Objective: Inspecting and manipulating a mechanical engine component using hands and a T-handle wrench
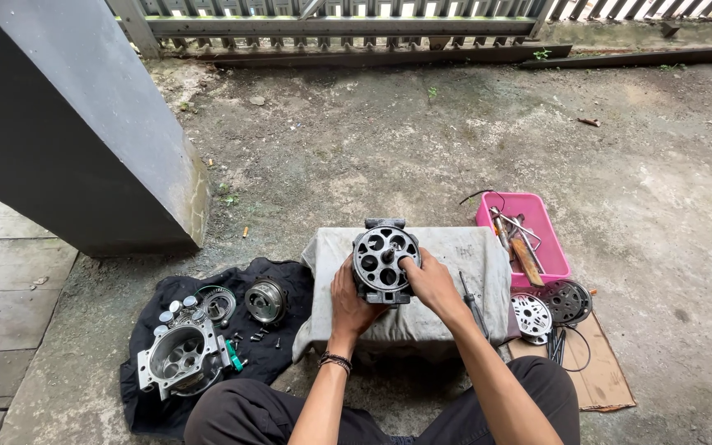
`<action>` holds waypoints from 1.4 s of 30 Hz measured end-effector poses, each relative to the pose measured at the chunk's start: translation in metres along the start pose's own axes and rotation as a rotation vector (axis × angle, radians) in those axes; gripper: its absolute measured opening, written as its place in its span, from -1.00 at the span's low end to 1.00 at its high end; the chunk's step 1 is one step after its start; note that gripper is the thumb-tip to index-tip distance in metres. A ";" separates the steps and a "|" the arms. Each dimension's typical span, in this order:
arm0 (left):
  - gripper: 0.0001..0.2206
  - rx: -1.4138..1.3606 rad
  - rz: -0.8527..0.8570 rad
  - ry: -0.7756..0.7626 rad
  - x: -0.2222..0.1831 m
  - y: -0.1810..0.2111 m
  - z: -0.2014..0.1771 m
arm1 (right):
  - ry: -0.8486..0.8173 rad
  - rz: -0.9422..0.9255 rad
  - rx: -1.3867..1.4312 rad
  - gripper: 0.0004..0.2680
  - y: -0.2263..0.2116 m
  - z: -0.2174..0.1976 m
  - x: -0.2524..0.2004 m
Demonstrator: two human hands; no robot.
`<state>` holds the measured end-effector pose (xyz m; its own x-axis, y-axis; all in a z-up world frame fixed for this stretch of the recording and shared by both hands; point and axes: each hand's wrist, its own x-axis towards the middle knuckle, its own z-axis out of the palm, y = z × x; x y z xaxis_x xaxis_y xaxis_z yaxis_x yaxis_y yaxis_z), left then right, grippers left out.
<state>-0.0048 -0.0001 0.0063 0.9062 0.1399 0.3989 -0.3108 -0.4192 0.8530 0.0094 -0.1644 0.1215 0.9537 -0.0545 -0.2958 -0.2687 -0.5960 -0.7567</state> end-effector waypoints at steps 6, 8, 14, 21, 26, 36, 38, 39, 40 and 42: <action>0.03 0.012 0.001 0.002 -0.002 0.006 -0.003 | 0.018 0.027 0.140 -0.36 0.025 0.004 -0.023; 0.02 0.005 0.002 0.010 -0.001 0.005 -0.002 | 0.037 0.026 0.262 -0.33 0.021 0.011 -0.036; 0.03 0.018 0.017 0.022 0.002 0.005 -0.003 | 0.010 0.082 0.670 -0.27 0.008 0.038 -0.061; 0.01 0.036 0.003 0.024 0.001 0.004 -0.001 | 0.082 0.092 0.787 -0.48 0.005 0.041 -0.053; 0.03 0.031 0.002 0.025 0.000 -0.003 0.001 | 0.100 0.109 0.885 -0.55 0.006 0.042 -0.049; 0.06 0.013 -0.023 0.005 0.004 0.010 -0.003 | 0.196 0.073 0.961 -0.70 0.019 0.048 -0.037; 0.05 0.007 -0.023 0.009 0.005 0.013 -0.004 | 0.220 0.060 0.979 -0.71 0.011 0.048 -0.041; 0.05 -0.001 -0.021 0.008 0.004 0.014 -0.004 | 0.250 0.048 1.000 -0.72 0.008 0.048 -0.043; 0.05 -0.001 -0.024 0.010 0.005 0.016 -0.007 | 0.247 0.048 0.998 -0.72 0.004 0.044 -0.043; -0.06 -0.006 -0.054 -0.029 0.003 0.022 -0.012 | 0.306 -0.033 0.977 -0.68 -0.002 0.036 -0.044</action>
<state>-0.0128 0.0018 0.0304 0.9298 0.1362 0.3420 -0.2625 -0.4063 0.8752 -0.0373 -0.1314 0.1153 0.9194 -0.3336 -0.2086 -0.1041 0.3049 -0.9467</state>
